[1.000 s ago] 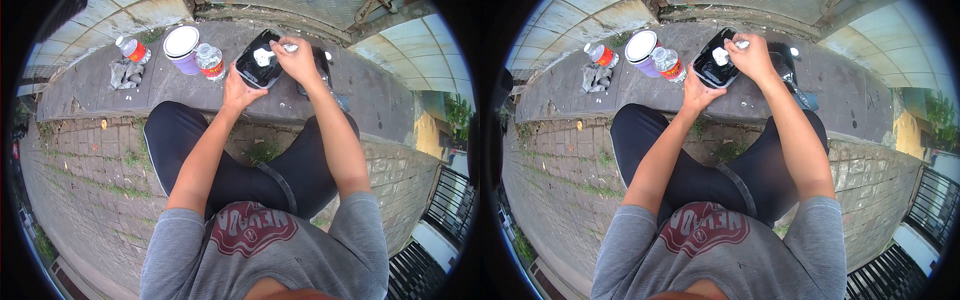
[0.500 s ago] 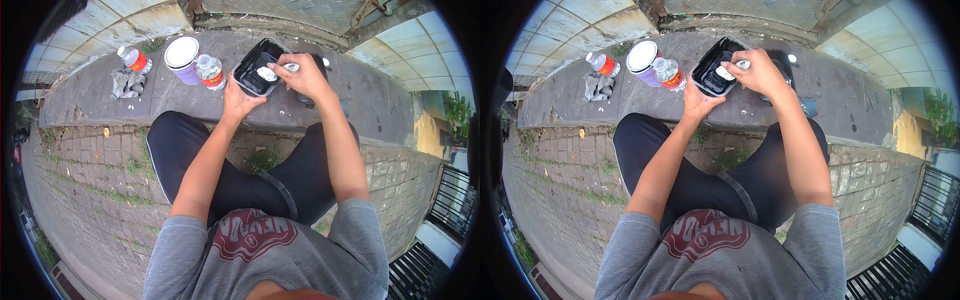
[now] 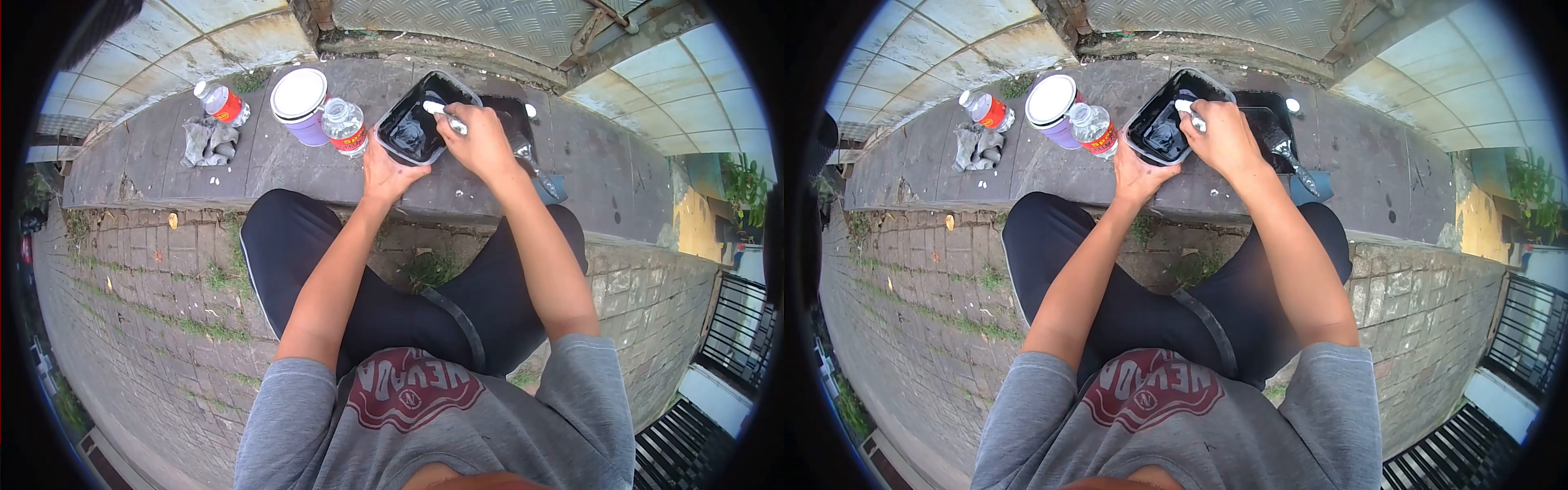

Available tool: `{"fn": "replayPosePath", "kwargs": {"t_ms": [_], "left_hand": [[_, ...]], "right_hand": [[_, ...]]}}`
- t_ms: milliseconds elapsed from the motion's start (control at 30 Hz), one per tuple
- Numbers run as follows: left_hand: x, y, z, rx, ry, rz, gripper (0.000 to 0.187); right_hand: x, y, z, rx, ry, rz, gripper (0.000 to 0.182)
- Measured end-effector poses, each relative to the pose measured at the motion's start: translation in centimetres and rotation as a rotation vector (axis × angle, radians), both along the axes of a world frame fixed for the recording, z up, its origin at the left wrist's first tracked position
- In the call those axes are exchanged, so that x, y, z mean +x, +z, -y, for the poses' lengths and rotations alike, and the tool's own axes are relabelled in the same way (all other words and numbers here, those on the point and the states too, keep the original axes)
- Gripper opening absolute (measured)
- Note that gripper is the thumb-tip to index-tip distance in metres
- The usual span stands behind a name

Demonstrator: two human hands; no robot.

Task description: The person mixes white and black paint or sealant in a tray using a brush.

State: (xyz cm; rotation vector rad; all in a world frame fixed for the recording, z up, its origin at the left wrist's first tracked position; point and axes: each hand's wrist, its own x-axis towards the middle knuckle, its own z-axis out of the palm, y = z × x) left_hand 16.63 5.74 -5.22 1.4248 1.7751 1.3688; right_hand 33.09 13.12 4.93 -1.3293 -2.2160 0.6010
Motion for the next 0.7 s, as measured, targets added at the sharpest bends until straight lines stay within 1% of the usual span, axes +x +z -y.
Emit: {"fn": "replayPosePath", "kwargs": {"t_ms": [100, 200, 300, 333, 433, 467, 567, 600, 700], "left_hand": [[0.1, 0.1, 0.0, -0.027, 0.004, 0.018, 0.102], [0.2, 0.4, 0.0, -0.045, 0.006, 0.042, 0.1], [0.0, 0.0, 0.1, -0.027, -0.009, 0.0, 0.102], [0.0, -0.1, 0.0, -0.02, -0.014, 0.0, 0.103], [0.0, -0.3, 0.0, -0.036, -0.018, -0.024, 0.106], [0.0, -0.3, 0.1, -0.058, -0.02, -0.016, 0.107], [0.1, -0.1, 0.1, -0.084, -0.015, -0.001, 0.106], [0.2, 0.1, 0.0, -0.085, -0.01, 0.003, 0.104], [0.5, 0.7, -0.1, -0.115, -0.014, 0.039, 0.104]], "right_hand": [[-0.5, -0.9, 1.0, -0.056, 0.063, -0.042, 0.029], [0.4, -0.9, 1.2, -0.064, 0.197, -0.09, 0.025], [1.7, 0.0, 0.6, -0.154, 0.254, -0.043, 0.022], [1.9, 0.8, 0.5, -0.179, 0.187, 0.0, 0.02], [2.0, 1.5, 0.3, -0.171, 0.075, 0.006, 0.019], [2.0, 0.7, 0.1, -0.094, 0.09, 0.004, 0.019], [1.3, 0.2, 0.0, -0.064, -0.005, 0.018, 0.019], [1.2, -0.1, -0.2, -0.068, -0.004, 0.006, 0.02], [1.7, -0.2, -0.4, -0.026, 0.157, -0.043, 0.021]]}}
